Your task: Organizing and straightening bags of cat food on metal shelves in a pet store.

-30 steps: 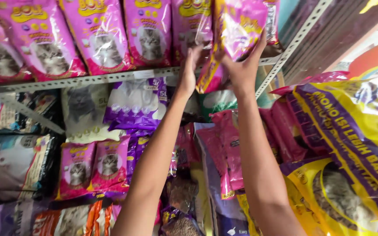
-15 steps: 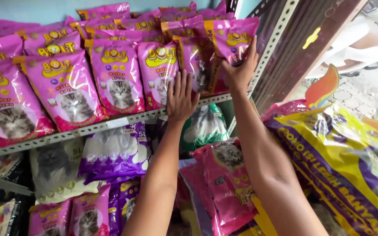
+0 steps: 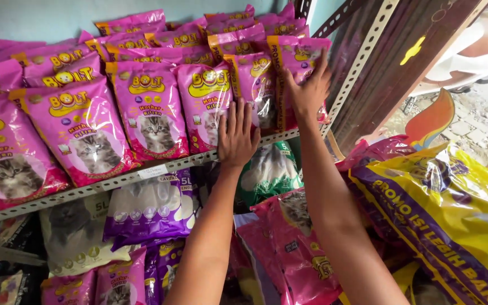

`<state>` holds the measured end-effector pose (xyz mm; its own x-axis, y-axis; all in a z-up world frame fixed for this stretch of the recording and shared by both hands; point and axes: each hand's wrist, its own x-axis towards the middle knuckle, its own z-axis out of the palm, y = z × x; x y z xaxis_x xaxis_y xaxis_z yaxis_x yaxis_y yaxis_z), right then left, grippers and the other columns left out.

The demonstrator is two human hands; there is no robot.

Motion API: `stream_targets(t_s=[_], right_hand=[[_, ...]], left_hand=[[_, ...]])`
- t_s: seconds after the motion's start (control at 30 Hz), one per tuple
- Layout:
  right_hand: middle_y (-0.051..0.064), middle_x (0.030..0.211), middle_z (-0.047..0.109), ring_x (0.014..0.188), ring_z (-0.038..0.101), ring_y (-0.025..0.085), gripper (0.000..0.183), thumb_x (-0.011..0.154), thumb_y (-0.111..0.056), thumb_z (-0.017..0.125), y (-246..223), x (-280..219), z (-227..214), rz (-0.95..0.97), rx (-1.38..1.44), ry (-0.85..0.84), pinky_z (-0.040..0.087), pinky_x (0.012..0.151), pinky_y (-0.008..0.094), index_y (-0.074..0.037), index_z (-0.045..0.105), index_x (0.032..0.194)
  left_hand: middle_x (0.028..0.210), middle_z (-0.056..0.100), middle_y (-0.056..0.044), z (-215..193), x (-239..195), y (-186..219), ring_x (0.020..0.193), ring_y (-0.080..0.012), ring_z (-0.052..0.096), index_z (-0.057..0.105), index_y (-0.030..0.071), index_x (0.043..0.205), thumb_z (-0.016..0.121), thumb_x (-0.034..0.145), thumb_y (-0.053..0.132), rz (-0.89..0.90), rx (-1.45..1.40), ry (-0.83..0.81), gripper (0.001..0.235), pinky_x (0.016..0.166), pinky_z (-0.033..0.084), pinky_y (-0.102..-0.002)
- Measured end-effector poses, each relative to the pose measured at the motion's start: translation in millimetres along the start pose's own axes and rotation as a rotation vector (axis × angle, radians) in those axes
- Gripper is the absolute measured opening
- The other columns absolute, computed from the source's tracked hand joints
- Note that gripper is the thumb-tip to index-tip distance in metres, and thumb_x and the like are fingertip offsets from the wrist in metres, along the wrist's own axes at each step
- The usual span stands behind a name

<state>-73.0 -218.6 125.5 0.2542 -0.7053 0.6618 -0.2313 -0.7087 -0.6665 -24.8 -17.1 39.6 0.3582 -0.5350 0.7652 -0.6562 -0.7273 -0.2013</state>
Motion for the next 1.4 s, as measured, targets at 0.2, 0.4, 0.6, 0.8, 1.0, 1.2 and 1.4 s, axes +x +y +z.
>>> stream_targets(t_s=[0.2, 0.4, 0.6, 0.8, 1.0, 1.2, 1.4], right_hand=[[0.004, 0.139, 0.064, 0.124, 0.067, 0.027, 0.046, 0.100, -0.042, 0.069, -7, 0, -11, -0.132, 0.298, 0.148, 0.059, 0.100, 0.045, -0.023, 0.054, 0.139], [0.007, 0.145, 0.058, 0.137, 0.056, 0.024, 0.042, 0.108, -0.027, 0.067, -51, 3, -25, -0.321, 0.655, 0.278, 0.051, 0.117, 0.040, -0.016, 0.053, 0.145], [0.014, 0.138, 0.063, 0.130, 0.062, 0.029, 0.039, 0.104, -0.004, 0.068, -11, 23, -3, -0.401, 0.526, 0.239, 0.059, 0.113, 0.038, -0.007, 0.053, 0.141], [0.012, 0.135, 0.065, 0.125, 0.064, 0.027, 0.043, 0.108, -0.043, 0.054, 14, 10, -8, -0.239, 0.440, 0.278, 0.055, 0.103, 0.040, -0.012, 0.052, 0.139], [0.015, 0.161, 0.041, 0.144, 0.050, 0.038, 0.071, 0.102, -0.073, 0.047, 36, -5, -1, -0.121, 0.037, 0.045, 0.057, 0.097, 0.057, -0.040, 0.022, 0.160], [0.031, 0.161, 0.022, 0.139, 0.042, 0.053, 0.098, 0.101, -0.073, 0.064, 13, -29, 0, -0.069, -0.279, 0.074, 0.045, 0.103, 0.061, -0.032, 0.007, 0.170], [0.018, 0.172, 0.010, 0.153, 0.005, 0.055, 0.063, 0.113, -0.056, 0.033, 2, -35, 8, -0.146, -0.397, -0.061, 0.017, 0.118, 0.075, -0.033, 0.015, 0.169]], left_hand=[[0.172, 0.021, -0.005, -2, 2, -1, 0.159, -0.0219, 0.019, 0.022, 0.014, 0.167, 0.017, 0.112, 0.052, 0.011, 0.014, -0.017, 0.066, 0.128, 0.007, -0.042], [0.171, 0.022, -0.006, -2, 0, 1, 0.158, -0.0227, 0.019, 0.025, 0.013, 0.166, 0.015, 0.112, 0.049, 0.009, -0.065, -0.004, 0.065, 0.129, 0.007, -0.043], [0.169, 0.028, -0.006, -9, 1, -2, 0.157, -0.0226, 0.025, 0.029, 0.012, 0.164, 0.016, 0.112, 0.049, 0.011, -0.069, 0.038, 0.065, 0.128, 0.013, -0.042], [0.169, 0.030, -0.005, -5, 1, 0, 0.156, -0.0226, 0.027, 0.031, 0.014, 0.164, 0.023, 0.112, 0.048, 0.008, -0.053, 0.035, 0.063, 0.127, 0.016, -0.042], [0.170, 0.027, -0.004, -7, 0, 0, 0.157, -0.0217, 0.025, 0.028, 0.015, 0.165, 0.018, 0.111, 0.049, 0.003, -0.012, 0.022, 0.064, 0.128, 0.013, -0.042], [0.165, 0.039, -0.007, 7, 5, 1, 0.152, -0.0250, 0.038, 0.042, 0.016, 0.158, 0.019, 0.107, 0.045, -0.038, -0.072, 0.327, 0.063, 0.124, 0.021, -0.045], [0.167, 0.036, -0.008, 7, 5, 3, 0.154, -0.0256, 0.035, 0.041, 0.016, 0.159, 0.031, 0.103, 0.045, -0.041, -0.061, 0.308, 0.064, 0.124, 0.021, -0.046]])
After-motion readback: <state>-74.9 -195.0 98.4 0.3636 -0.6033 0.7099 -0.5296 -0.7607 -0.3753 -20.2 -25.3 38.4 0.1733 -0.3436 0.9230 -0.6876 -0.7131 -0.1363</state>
